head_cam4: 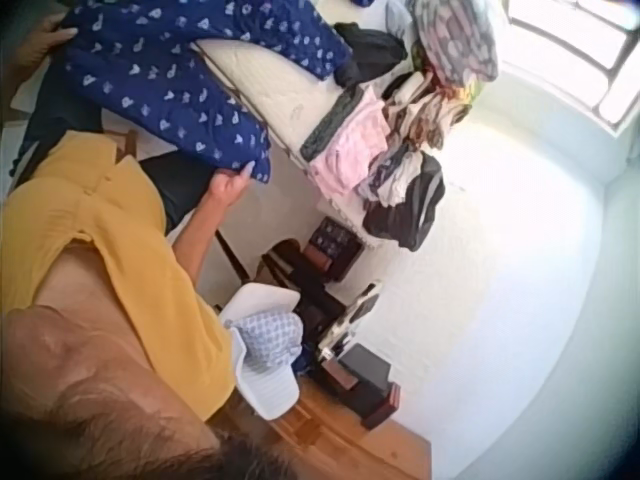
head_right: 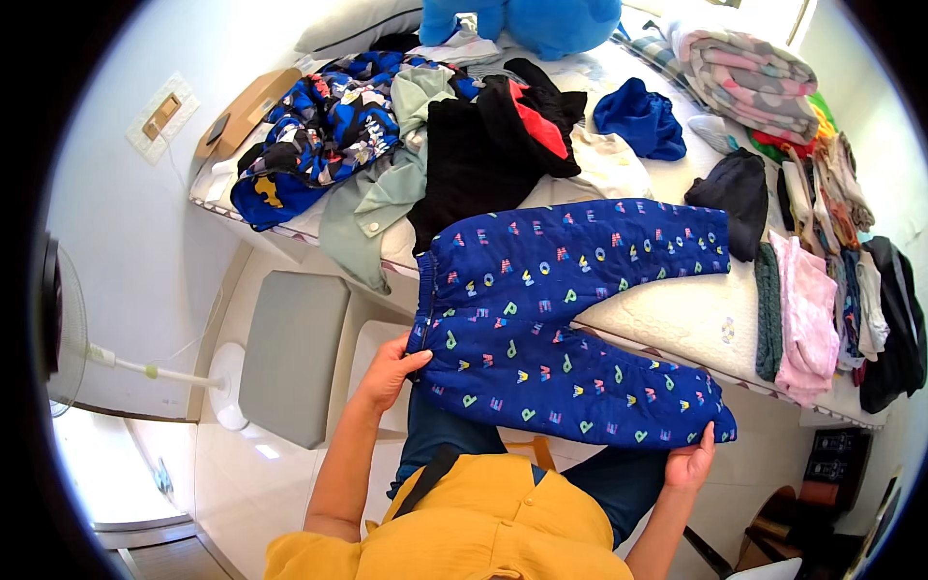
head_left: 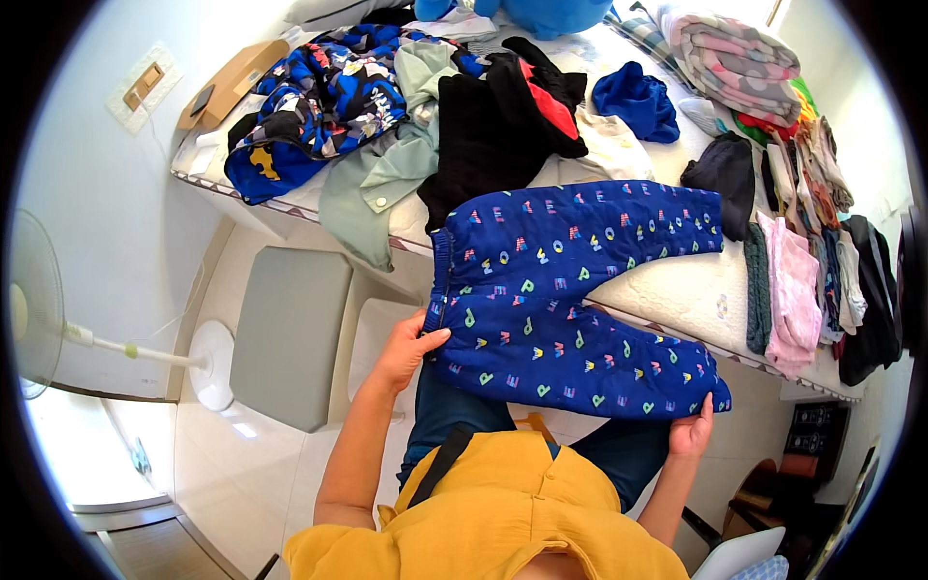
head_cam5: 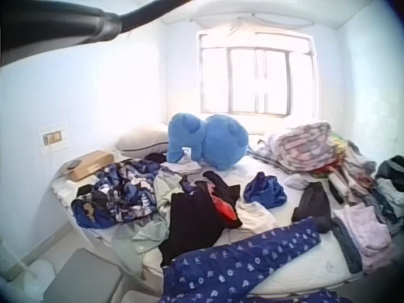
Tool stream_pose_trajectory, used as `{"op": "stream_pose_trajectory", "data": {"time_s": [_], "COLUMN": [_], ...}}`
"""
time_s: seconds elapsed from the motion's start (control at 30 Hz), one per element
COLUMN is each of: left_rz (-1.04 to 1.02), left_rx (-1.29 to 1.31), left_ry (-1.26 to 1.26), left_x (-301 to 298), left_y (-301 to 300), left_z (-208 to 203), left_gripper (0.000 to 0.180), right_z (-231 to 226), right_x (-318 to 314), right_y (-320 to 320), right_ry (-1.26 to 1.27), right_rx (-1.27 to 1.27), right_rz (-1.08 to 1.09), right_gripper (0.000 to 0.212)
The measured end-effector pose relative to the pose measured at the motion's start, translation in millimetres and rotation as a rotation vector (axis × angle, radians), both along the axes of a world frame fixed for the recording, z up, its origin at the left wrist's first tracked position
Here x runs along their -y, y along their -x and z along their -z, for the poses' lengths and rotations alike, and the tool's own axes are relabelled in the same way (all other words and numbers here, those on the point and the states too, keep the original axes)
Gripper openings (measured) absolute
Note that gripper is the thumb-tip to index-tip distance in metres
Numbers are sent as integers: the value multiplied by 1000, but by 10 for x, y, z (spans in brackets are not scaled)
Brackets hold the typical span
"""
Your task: The person folds several garments on a bed, including a pink towel, beige pants, black pants, and blue patterned pants. They smooth and align each item before folding it into a compact rectangle and placing it on a growing stack.
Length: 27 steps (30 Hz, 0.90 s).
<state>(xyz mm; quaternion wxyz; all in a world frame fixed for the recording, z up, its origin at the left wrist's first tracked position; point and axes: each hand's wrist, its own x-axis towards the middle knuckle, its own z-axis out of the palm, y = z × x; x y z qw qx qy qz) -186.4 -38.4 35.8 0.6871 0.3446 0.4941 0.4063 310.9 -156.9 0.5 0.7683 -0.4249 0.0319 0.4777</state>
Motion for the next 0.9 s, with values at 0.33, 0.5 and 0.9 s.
{"op": "stream_pose_trajectory", "data": {"time_s": [0.33, 0.5, 0.9], "left_rz": [51, -23, 1], "left_rx": [-161, -52, -40], "left_ry": [-79, 52, -113], "left_x": [19, 113, 273], "left_y": [-230, -150, -23], "left_z": [26, -7, -16], "left_gripper": [29, 25, 22], "right_z": [-112, 11, -167], "right_x": [-53, 4, 131], "right_y": [81, -6, 60], "right_ry": [-11, -38, 69], "right_rx": [-81, -73, 226], "right_rz": [31, 19, 107], "right_gripper": [39, 39, 31]}}
